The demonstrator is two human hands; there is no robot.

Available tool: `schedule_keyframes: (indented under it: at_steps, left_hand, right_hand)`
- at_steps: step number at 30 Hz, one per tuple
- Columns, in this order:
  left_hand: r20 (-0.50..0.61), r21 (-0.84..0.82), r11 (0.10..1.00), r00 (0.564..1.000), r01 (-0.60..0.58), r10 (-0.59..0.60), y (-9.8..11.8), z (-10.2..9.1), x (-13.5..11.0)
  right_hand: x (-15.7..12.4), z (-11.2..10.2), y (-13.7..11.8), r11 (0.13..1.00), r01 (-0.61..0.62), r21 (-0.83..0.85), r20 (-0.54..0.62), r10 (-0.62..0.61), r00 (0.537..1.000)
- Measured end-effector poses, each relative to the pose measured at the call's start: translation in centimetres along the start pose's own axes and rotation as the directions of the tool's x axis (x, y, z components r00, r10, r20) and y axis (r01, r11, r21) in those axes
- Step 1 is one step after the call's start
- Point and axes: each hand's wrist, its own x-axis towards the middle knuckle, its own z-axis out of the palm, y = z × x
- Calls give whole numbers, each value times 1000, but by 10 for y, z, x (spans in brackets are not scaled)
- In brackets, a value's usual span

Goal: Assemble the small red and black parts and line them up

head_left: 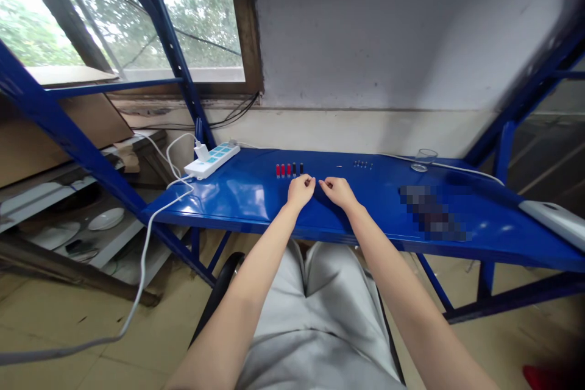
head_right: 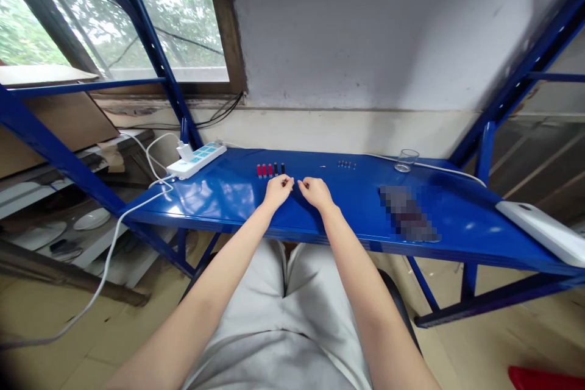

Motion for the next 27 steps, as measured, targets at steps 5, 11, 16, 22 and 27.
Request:
schedule_keyframes:
  at_steps: [5, 11, 16, 22, 27]
  left_hand:
    - [-25, -59, 998, 1000, 3, -4, 0, 0, 0]
    - [-1, 40, 999, 999, -34, 34, -1, 0, 1]
    - [-37, -30, 1000, 999, 4, -5, 1, -1, 0]
    - [-319, -299, 951, 930, 84, -182, 5, -9, 6]
    - [-425, -590, 794, 781, 145, -458, 1, -16, 14]
  right_hand:
    - [0, 1, 0, 1000, 1, -12, 23, 0, 1000]
    - [1, 2, 1, 1000, 7, 10, 20, -7, 1000]
    - [-1, 1, 0, 1000, -6, 8, 29, 6, 1000]
    - [8, 9, -4, 994, 43, 103, -60, -36, 998]
    - [33, 23, -12, 982, -101, 158, 10, 101, 995]
